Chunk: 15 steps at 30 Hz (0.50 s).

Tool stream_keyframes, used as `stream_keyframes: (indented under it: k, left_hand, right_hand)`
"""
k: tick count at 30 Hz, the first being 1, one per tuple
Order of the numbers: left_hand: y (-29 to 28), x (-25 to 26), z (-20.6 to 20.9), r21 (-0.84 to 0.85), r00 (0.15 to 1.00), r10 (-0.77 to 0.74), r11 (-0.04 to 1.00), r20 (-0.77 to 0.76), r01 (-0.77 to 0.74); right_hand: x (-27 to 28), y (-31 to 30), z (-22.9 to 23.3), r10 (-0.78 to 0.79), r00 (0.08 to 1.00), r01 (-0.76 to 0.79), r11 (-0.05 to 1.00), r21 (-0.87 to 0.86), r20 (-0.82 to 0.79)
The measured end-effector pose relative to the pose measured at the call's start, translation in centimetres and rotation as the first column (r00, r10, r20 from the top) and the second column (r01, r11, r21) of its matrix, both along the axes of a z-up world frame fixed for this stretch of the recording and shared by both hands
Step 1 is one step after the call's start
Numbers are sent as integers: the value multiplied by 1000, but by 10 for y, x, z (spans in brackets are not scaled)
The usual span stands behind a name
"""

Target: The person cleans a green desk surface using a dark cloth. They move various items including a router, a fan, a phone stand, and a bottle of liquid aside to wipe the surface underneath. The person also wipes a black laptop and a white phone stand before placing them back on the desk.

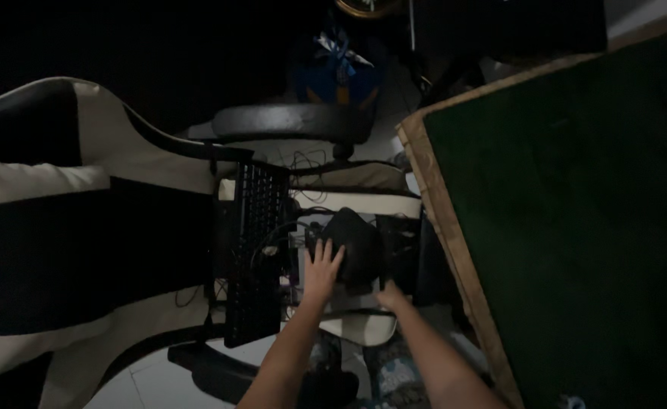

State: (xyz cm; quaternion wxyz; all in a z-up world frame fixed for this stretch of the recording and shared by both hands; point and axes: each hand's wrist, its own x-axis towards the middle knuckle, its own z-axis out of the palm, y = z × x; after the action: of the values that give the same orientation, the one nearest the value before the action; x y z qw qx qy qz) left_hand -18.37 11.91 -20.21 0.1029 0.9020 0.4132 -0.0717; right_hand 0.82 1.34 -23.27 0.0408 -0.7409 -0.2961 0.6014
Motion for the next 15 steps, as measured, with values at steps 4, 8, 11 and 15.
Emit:
stream_keyframes:
  k: [4,8,11,15]
  left_hand:
    - [0,6,28,-258,999,8,966,-38,-17]
    - [-5,4,32,-254,997,29,967,68,-11]
    - [1,1,29,-159,966,157,979,206,-125]
    - [36,2,53,-414,535,748,664,393,-623]
  right_hand:
    - [-11,-2,-2,-174,982,163,977,-137,-69]
    - [-21,6,-3,-344,925,352,936,23,-161]
    - [-15,1,-8,-402,909,395,915,-86,-106]
    - [0,-6,-15,-452,889,428,877,-220,-72]
